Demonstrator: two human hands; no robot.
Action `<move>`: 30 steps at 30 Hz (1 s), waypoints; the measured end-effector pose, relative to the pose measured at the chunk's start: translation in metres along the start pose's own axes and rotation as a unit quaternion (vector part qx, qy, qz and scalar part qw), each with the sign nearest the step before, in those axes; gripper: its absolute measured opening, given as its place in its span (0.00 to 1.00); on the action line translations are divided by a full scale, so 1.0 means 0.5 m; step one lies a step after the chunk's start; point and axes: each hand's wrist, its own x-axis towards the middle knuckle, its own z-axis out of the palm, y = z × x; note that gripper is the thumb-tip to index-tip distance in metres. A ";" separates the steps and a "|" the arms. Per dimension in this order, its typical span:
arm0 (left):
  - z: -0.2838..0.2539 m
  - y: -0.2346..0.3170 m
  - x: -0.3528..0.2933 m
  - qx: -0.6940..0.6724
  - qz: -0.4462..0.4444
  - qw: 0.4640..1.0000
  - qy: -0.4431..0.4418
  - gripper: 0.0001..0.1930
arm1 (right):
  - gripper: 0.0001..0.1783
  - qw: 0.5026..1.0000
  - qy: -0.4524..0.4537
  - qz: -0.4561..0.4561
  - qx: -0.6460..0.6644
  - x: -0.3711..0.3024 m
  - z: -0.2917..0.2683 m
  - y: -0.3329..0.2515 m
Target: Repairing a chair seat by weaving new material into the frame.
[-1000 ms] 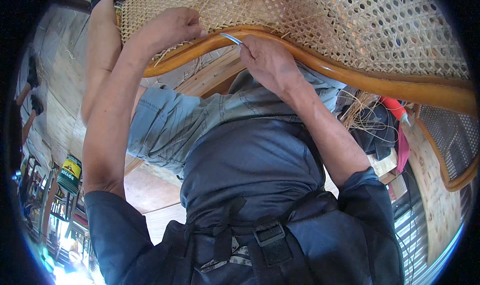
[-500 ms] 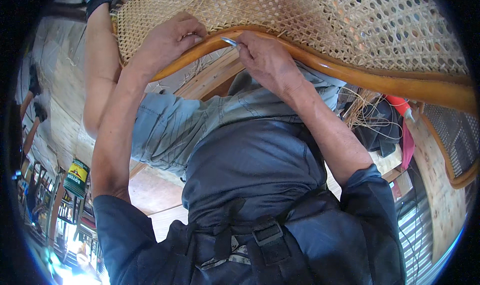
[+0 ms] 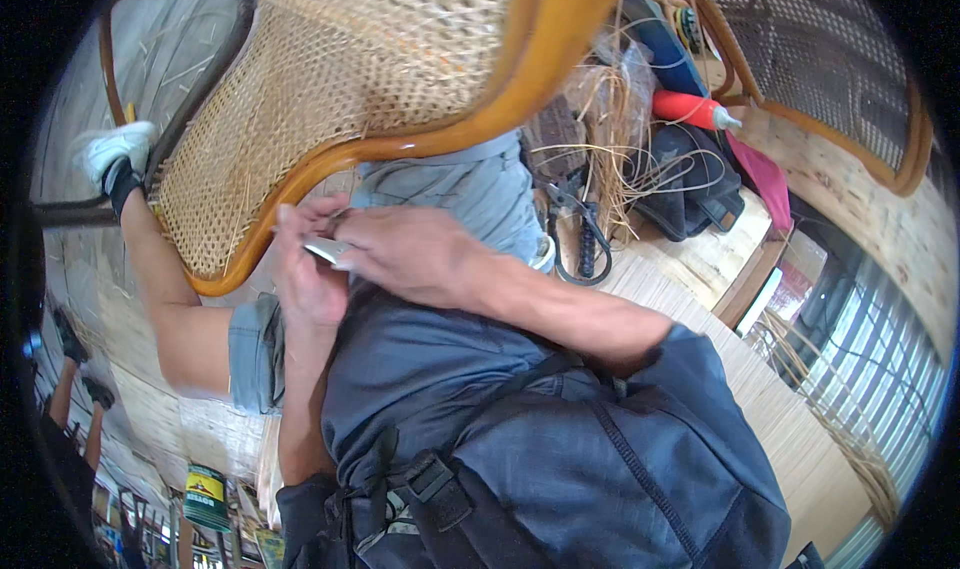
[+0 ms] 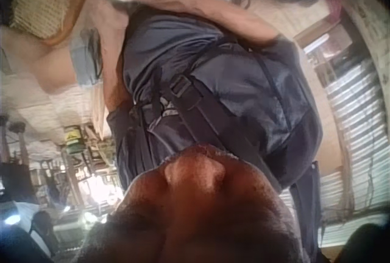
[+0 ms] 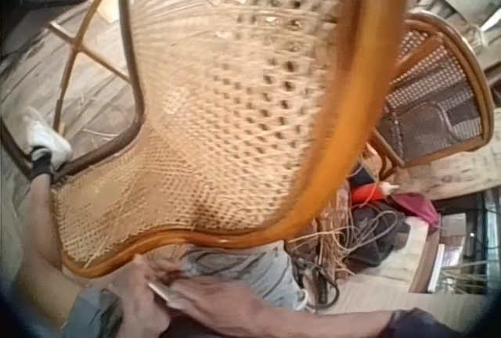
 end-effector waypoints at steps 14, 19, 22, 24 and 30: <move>-0.076 0.065 -0.033 -0.074 -0.058 0.995 -0.010 0.16 | 0.14 0.880 0.236 0.409 -0.059 -0.377 0.009 0.284; -0.059 0.052 -0.059 -0.069 -0.094 0.993 0.001 0.17 | 0.13 0.856 0.271 0.432 -0.085 -0.429 0.044 0.289; -0.079 0.049 -0.076 -0.062 -0.121 0.991 -0.013 0.17 | 0.14 0.869 0.159 0.458 -0.100 -0.533 0.106 0.318; -0.087 0.040 -0.077 -0.094 -0.151 0.984 -0.018 0.16 | 0.15 0.866 0.094 0.481 -0.104 -0.561 0.138 0.304; -0.074 0.015 -0.066 -0.001 -0.146 0.988 0.042 0.14 | 0.17 0.849 0.062 0.516 -0.097 -0.517 0.128 0.277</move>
